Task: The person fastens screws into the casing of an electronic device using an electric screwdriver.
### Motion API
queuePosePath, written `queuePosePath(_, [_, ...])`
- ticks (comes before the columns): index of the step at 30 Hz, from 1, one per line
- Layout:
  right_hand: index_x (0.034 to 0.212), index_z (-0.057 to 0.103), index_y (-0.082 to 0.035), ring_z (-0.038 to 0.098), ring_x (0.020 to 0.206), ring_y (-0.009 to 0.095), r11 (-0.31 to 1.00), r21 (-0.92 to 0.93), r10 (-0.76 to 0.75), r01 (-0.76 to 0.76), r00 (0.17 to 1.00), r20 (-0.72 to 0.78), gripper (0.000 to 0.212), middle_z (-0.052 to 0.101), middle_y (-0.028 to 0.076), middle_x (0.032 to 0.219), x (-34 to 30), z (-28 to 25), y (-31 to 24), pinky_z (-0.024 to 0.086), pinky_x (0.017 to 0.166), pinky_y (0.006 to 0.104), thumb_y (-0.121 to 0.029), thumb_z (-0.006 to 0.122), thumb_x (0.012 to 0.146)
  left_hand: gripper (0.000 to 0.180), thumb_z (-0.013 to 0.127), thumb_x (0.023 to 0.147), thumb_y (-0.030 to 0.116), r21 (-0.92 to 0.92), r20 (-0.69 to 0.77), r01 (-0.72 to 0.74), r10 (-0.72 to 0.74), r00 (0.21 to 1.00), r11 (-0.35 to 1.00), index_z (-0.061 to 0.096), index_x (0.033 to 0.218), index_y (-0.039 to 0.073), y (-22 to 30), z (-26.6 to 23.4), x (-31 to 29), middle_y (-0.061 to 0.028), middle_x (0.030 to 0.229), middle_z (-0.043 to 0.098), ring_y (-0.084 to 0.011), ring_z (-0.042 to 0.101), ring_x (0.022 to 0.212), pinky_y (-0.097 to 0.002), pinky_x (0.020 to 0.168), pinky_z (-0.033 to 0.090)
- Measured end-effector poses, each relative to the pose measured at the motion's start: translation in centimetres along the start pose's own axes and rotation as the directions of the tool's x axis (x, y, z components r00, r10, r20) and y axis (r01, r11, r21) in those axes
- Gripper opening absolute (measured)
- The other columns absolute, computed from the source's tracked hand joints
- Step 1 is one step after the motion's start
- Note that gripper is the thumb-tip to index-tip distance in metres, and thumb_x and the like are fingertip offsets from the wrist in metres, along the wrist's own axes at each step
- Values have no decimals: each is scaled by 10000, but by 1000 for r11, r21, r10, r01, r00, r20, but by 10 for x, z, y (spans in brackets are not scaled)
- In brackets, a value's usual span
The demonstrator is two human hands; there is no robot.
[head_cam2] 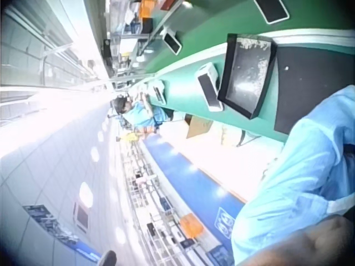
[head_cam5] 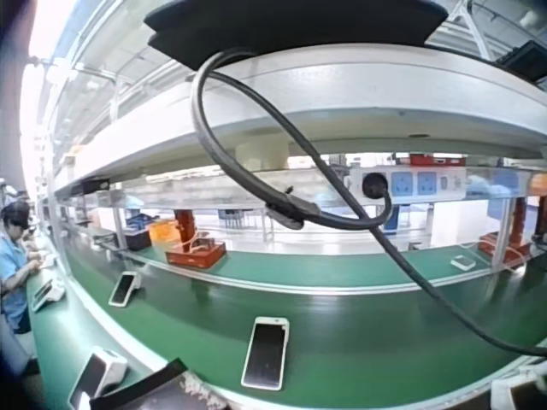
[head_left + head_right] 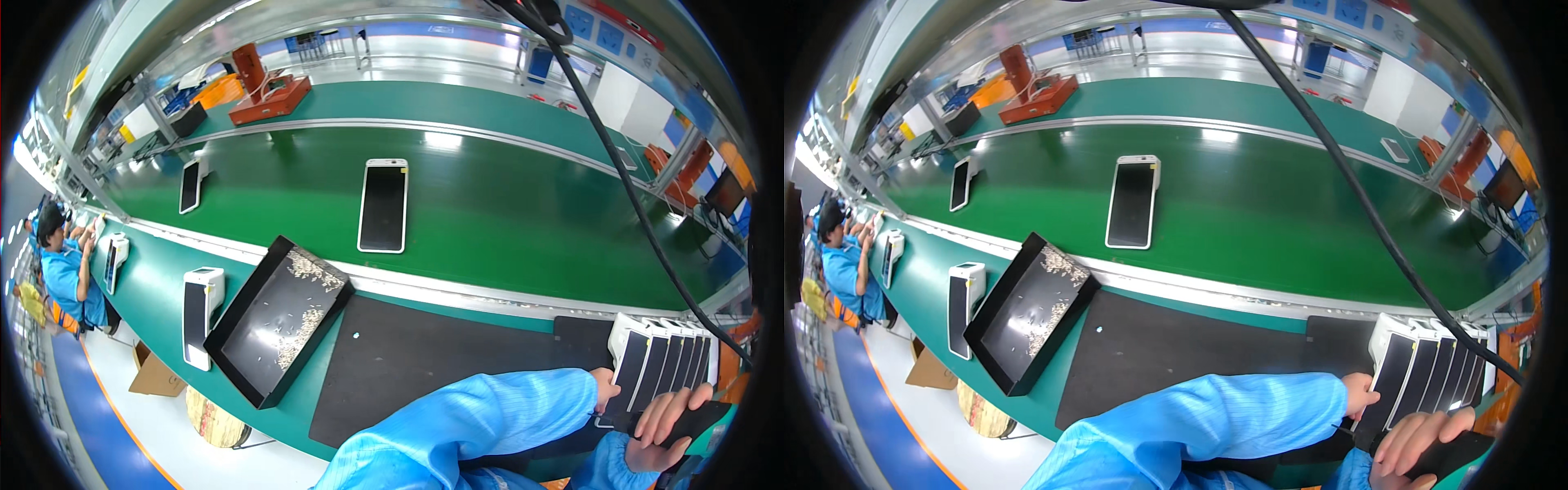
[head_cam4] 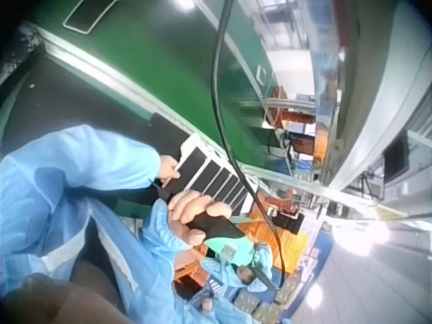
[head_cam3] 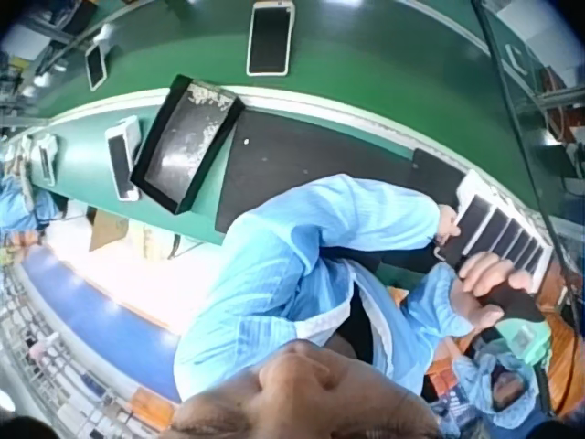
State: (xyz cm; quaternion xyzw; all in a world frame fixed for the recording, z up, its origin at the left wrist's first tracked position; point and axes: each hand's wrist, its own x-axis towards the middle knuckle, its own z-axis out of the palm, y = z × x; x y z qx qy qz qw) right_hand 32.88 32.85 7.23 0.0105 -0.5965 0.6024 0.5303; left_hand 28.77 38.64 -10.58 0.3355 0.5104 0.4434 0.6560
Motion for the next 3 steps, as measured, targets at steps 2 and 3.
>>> queuePosePath(2, [921,285,-66,397,406,67,1000,-17,5,-4,999,53,401,412,5,553,0,-8,-11,363,356,143,-259,615,799,147,524,833,155,-166,95,-114,131,987,980,552,828,11,3,4,-15,-102,549,570,-163,552,412,-273,351,421])
queuePosePath(3, [920,286,-67,422,424,64,999,42,15,-18,998,68,418,425,9,556,-1,-11,-8,384,375,138,-276,624,792,158,537,829,176,-163,79,-141,156,985,976,554,866,23,3,-11,-34,-108,544,573,-178,563,420,-275,354,424])
